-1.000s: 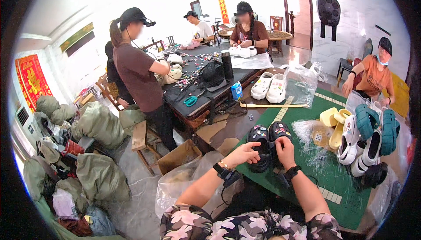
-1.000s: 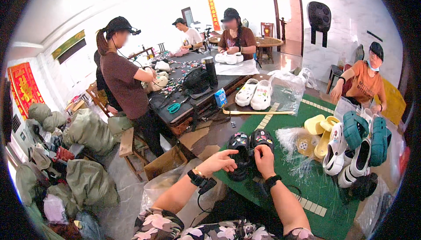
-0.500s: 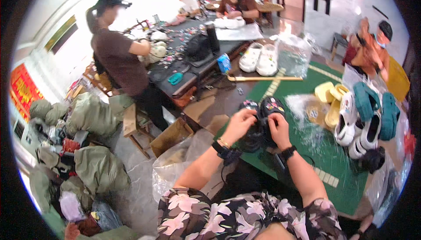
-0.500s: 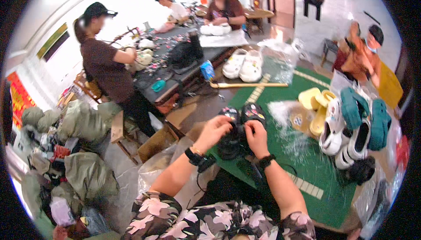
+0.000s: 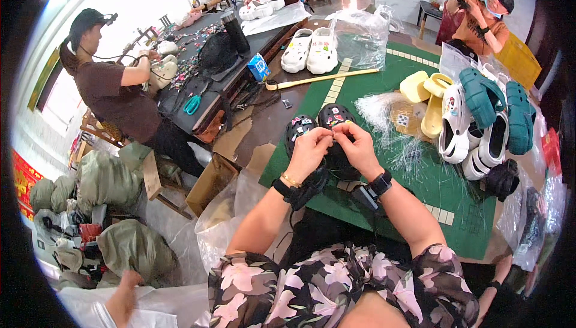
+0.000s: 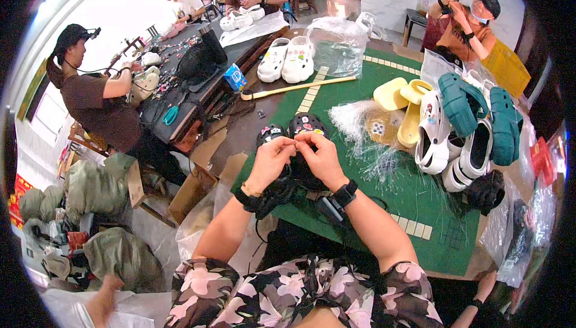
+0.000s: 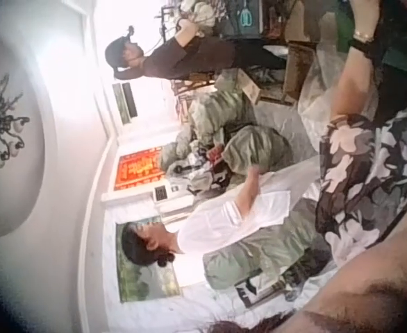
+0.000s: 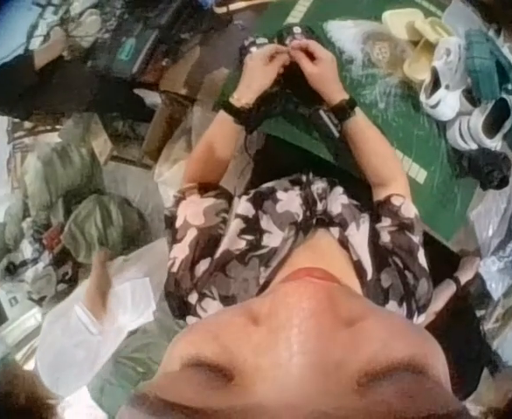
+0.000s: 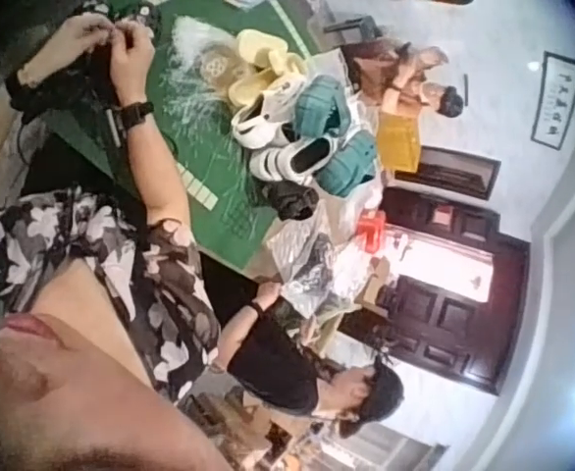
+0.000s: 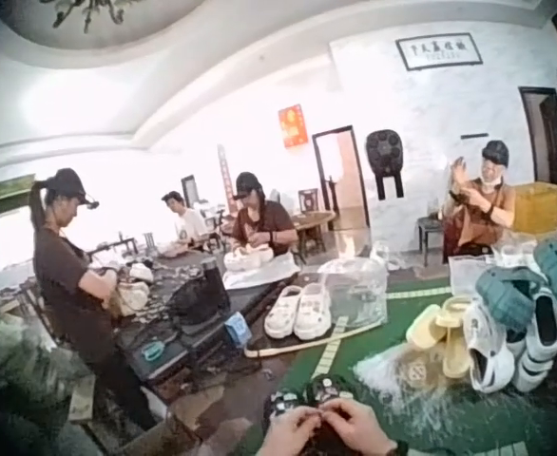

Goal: Decorate shoes by attaching small charms to the holes.

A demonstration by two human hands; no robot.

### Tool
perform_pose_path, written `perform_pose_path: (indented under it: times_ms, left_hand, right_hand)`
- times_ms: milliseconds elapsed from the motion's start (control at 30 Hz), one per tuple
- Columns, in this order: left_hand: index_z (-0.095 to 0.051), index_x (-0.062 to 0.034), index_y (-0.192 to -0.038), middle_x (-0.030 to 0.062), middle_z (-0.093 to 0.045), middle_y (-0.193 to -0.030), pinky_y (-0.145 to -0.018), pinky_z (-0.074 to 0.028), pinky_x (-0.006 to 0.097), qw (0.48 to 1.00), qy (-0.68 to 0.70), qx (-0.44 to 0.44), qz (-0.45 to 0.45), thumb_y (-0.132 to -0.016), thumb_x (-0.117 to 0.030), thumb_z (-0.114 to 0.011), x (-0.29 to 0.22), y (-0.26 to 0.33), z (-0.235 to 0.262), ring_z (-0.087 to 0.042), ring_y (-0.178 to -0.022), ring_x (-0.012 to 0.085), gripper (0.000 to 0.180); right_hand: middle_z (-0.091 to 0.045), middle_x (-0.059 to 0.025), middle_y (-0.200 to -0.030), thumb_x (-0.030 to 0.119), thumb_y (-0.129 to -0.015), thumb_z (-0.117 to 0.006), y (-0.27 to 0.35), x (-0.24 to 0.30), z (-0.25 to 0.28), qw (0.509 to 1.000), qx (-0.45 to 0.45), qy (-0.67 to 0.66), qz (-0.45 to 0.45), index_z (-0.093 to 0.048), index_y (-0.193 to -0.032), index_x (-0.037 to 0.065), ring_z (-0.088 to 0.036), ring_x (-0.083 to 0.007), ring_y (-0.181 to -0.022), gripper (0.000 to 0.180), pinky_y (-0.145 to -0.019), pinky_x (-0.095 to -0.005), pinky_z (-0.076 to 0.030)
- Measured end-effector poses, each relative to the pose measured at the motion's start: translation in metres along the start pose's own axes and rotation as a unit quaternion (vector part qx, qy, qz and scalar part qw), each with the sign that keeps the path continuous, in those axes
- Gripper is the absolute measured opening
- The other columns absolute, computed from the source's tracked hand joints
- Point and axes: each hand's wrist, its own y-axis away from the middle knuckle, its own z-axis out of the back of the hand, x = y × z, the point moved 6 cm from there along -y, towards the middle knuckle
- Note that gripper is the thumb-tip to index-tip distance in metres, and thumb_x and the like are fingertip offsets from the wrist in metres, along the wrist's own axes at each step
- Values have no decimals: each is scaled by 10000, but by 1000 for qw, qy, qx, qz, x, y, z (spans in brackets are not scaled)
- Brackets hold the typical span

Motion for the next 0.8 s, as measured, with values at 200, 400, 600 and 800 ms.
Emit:
perform_pose_path:
  times_ms: [200,400,600,800]
  left_hand:
    - [-671,11,-963,13,-651,-809,-670,-458,235,999,6,-30,-25,-926,-136,-580,9,-3,6,-573,-734,75,176]
    - [-668,12,-950,11,-656,-845,-729,-455,235,999,7,-35,-30,-934,-140,-584,13,-3,8,-573,-798,74,174]
    - [-667,7,-921,9,-619,-672,-556,-425,237,992,-8,-94,-81,-897,-125,-629,4,2,9,-526,-608,55,140]
    - [-673,0,-901,37,-599,-642,-527,-415,258,990,-32,-105,-88,-874,-107,-638,3,5,13,-522,-573,69,115]
  right_hand:
    - [-668,-32,-851,48,-876,-619,1,-7,-1,999,-23,-39,-7,-648,-990,9,-594,-99,-756,124,-714,-258,-488]
    - [-668,-58,-823,68,-860,-643,3,2,-7,1000,-15,2,-3,-658,-922,0,-604,-123,-737,94,-701,-273,-494]
    - [-662,-81,-808,71,-850,-647,3,5,-6,999,-10,34,-11,-654,-916,-10,-608,-133,-727,104,-689,-279,-495]
    - [-664,-82,-812,76,-847,-645,3,8,-9,998,-7,55,-8,-655,-912,-10,-611,-143,-723,108,-687,-286,-498]
